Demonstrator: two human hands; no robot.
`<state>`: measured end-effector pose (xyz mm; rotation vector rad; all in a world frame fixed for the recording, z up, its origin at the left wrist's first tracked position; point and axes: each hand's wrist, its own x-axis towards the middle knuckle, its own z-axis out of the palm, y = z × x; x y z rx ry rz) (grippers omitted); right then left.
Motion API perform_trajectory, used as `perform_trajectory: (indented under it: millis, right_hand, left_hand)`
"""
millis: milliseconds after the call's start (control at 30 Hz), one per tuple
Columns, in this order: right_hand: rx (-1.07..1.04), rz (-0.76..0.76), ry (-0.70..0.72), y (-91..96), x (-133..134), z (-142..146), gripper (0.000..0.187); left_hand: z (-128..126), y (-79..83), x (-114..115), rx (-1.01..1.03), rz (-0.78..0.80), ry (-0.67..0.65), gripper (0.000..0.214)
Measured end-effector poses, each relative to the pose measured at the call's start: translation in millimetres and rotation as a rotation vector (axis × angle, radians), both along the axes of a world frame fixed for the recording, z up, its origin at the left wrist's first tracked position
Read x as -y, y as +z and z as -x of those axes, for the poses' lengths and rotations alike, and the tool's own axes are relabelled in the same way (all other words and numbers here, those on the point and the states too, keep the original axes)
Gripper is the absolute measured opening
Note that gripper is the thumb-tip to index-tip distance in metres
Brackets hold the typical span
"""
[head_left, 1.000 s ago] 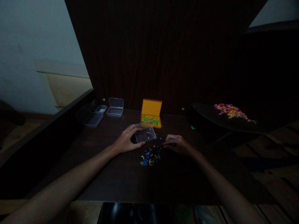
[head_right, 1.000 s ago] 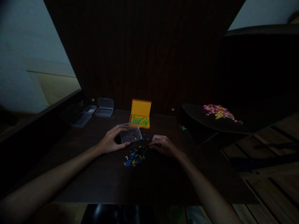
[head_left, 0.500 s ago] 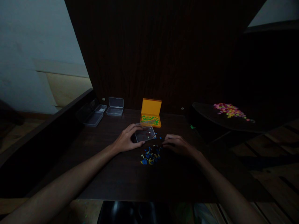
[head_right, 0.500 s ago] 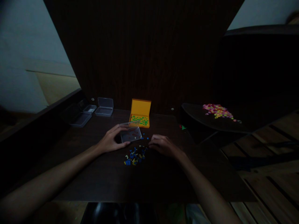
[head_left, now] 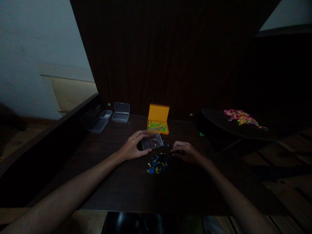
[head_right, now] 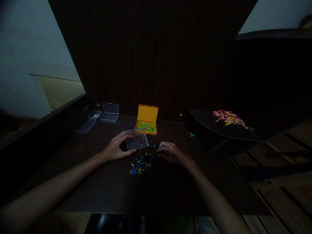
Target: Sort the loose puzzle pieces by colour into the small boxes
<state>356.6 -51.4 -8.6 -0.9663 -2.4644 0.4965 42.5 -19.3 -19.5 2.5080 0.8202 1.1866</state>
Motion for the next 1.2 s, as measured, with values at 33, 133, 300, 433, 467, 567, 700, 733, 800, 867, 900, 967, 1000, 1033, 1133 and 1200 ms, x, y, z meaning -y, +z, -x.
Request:
perform_trajectory:
  millis: [33,133,300,433,467,567,700,733,800,867,900,967,1000,1033,1133,1200]
  right_hand:
    - [0.002,0.000,-0.002,0.3,0.3,0.1,0.018]
    - [0.006,-0.011,0.003,0.6,1.5,0.8,0.017]
    - [0.015,-0.034,0.006,-0.1,3.4,2.0,0.017]
    - [0.007,-0.015,0.005,1.2,3.8,2.3,0.018]
    - [0.005,-0.009,0.005,1.6,3.7,2.4,0.019]
    - [0.013,0.011,0.009,1.8,3.3,2.3,0.021]
    - [0.016,0.020,0.013,0.7,3.3,2.0,0.022]
    - [0.014,0.021,0.013,0.8,3.7,2.2,0.022]
    - [0.015,0.022,0.010,1.7,4.6,3.1,0.022]
    - [0.018,0.022,0.010,2.9,5.5,4.2,0.022]
    - [0.016,0.020,0.011,3.3,5.8,4.7,0.022]
    - [0.009,0.018,0.015,3.4,5.9,5.3,0.022]
    - [0.009,0.020,0.018,3.2,5.8,5.4,0.021]
    - [0.012,0.023,0.021,2.7,5.6,5.4,0.021]
    - [0.023,0.032,0.027,0.7,4.7,4.8,0.020]
    - [0.020,0.033,0.031,-0.7,4.1,4.1,0.020]
  left_hand:
    - [0.1,-0.1,0.0,0.000,0.000,0.000,0.046]
    - [0.1,-0.1,-0.2,0.002,-0.003,0.000,0.046]
    - [-0.8,2.1,-0.2,0.003,-0.019,-0.002,0.045]
    - [-0.3,2.7,0.2,0.000,-0.019,-0.007,0.045]
    - [-0.2,2.8,0.3,-0.002,-0.019,-0.007,0.045]
    - [0.2,3.0,0.5,-0.007,-0.012,-0.005,0.045]
    - [0.3,3.0,0.9,-0.008,0.004,-0.001,0.045]
    - [0.2,2.9,0.9,-0.007,0.009,0.002,0.045]
    - [0.1,2.8,1.0,-0.007,0.016,0.007,0.045]
    - [0.0,2.8,1.0,-0.004,0.014,0.006,0.045]
    - [-0.1,2.7,1.0,-0.002,0.013,0.003,0.045]
    - [-0.1,2.4,0.8,0.001,0.013,-0.001,0.046]
    - [-0.1,2.1,0.8,0.002,0.014,-0.001,0.046]
    - [-0.1,1.8,0.7,0.001,0.015,-0.001,0.046]
    - [0.1,0.8,0.4,-0.007,0.019,0.004,0.046]
    - [0.0,0.6,0.2,-0.005,0.021,0.002,0.046]
